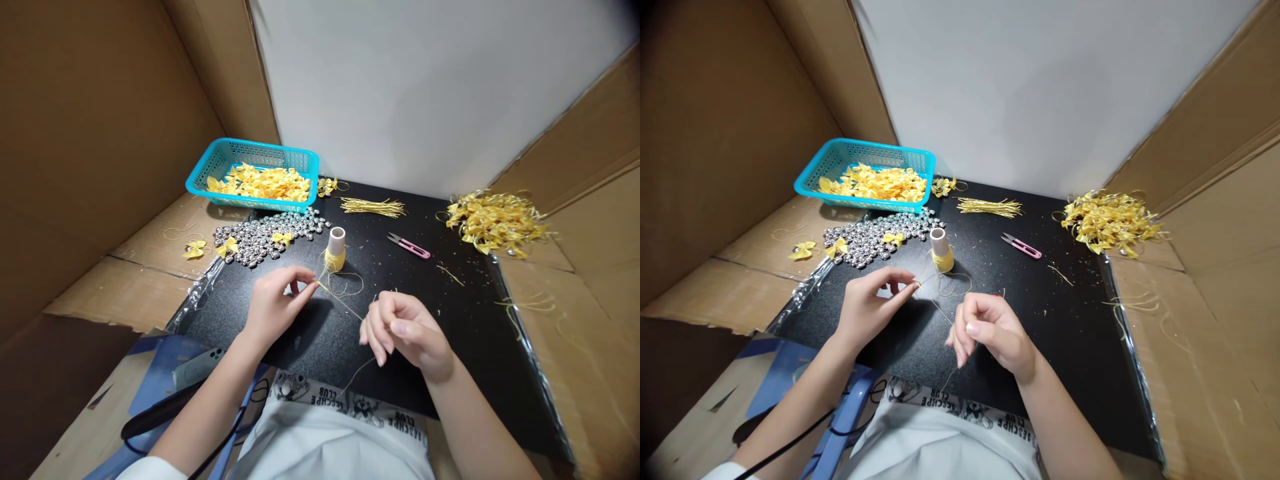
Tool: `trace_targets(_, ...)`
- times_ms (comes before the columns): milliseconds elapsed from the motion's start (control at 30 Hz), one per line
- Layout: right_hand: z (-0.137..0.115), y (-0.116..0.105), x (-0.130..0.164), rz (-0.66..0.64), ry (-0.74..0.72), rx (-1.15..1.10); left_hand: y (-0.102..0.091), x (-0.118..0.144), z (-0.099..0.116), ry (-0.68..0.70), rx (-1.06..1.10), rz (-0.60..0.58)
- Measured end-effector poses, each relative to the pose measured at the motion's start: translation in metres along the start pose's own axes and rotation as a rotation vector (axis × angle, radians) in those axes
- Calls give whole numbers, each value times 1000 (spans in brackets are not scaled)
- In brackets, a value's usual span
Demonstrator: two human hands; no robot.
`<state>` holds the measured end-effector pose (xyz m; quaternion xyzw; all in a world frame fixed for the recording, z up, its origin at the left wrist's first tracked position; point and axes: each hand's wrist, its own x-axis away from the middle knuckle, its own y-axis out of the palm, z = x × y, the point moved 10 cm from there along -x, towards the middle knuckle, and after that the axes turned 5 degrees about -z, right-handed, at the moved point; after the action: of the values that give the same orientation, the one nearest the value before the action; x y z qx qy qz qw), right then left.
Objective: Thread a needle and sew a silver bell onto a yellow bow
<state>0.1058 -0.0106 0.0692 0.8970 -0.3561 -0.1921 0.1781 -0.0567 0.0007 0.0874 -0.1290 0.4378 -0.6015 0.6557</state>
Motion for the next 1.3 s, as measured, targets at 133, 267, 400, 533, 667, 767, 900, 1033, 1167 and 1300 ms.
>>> trace_targets(133,25,16,9,-210,267,-141,-4,7,5,37,-22,28)
trace_targets(267,37,36,21,-437,442,-144,-7,13,12,97,-51,42)
trace_targets(400,34,17,10,-283,407,58,-9,17,14,111,-78,55)
trace_targets(533,1,-38,-2,250,161,588,-11,22,19,141,-112,69)
trace_targets(667,-6,-39,-8,348,47,864,-12,28,31,249,-114,83)
trace_targets(767,0,-30,-16,319,15,939,-11,34,39,337,-95,70)
trace_targets(900,5,-25,-22,353,24,996,-11,42,45,408,-66,57)
trace_targets(1033,26,-16,-33,252,131,847,-7,45,45,426,-28,13)
trace_targets(1167,43,-17,-41,257,178,571,-6,44,45,417,-12,-1)
trace_targets(1300,41,-31,-41,395,161,558,-12,43,38,372,14,56)
